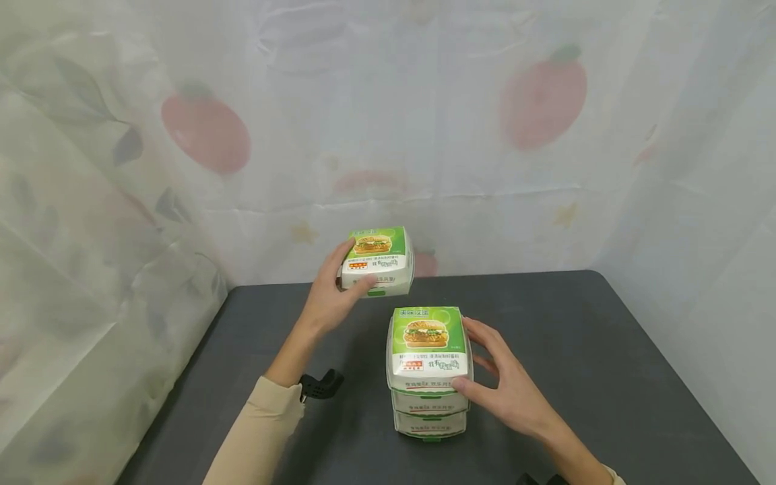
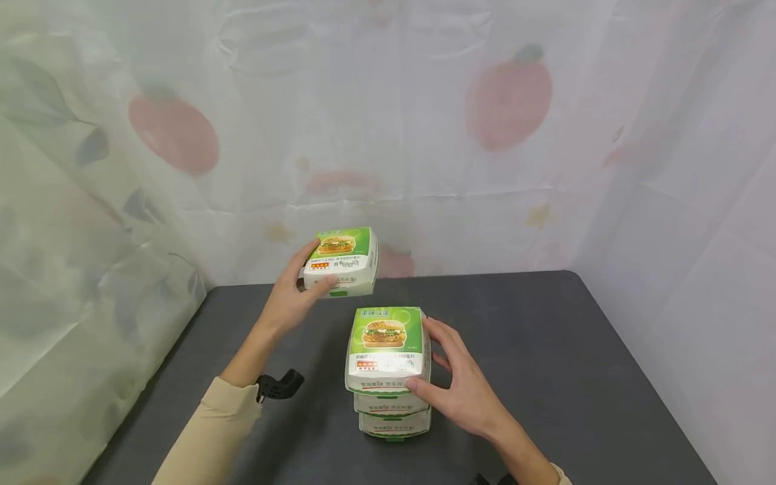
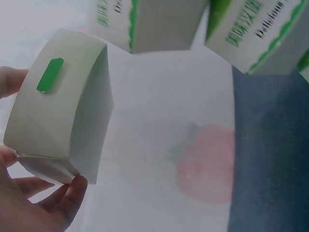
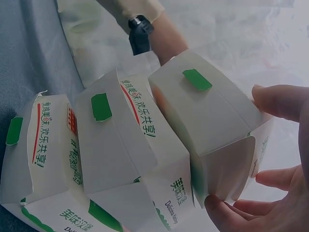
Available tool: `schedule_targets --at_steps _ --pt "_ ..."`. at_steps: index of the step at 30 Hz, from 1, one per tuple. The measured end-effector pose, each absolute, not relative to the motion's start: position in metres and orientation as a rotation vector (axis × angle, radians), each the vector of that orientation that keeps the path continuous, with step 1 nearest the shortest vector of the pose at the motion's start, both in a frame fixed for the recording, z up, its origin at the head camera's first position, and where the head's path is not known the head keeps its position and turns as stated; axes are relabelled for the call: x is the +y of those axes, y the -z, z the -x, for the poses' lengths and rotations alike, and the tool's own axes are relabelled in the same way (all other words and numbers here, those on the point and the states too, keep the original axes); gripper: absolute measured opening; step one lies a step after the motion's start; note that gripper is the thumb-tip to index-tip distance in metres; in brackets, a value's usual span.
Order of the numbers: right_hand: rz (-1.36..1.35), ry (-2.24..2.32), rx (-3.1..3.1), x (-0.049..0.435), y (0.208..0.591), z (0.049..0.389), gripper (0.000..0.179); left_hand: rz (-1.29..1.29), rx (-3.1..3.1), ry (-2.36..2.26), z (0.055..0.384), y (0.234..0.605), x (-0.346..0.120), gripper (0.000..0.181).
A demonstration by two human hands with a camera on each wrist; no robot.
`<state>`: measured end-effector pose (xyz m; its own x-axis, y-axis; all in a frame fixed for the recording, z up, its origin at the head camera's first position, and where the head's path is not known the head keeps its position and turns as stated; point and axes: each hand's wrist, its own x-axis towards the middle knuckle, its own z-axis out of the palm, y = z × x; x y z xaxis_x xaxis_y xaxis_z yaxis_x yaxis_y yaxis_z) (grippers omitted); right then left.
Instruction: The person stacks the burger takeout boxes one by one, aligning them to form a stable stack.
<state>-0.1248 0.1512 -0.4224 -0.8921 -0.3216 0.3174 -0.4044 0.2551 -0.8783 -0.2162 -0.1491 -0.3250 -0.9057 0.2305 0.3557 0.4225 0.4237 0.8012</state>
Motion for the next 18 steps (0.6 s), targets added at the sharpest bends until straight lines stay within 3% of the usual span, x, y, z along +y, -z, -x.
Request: schedule_targets --at_steps 9,18 --pt "-0.720 -1.741 -2.417 0.151 0.422 0.123 0.080 0.612 -2.457 1.446 0.229 0.343 -0.156 0.082" --pt "-0.702 -1.737 -2.423 0.151 0.420 0.122 0.081 0.743 -2.410 1.417 0.212 0.341 -0.153 0.080"
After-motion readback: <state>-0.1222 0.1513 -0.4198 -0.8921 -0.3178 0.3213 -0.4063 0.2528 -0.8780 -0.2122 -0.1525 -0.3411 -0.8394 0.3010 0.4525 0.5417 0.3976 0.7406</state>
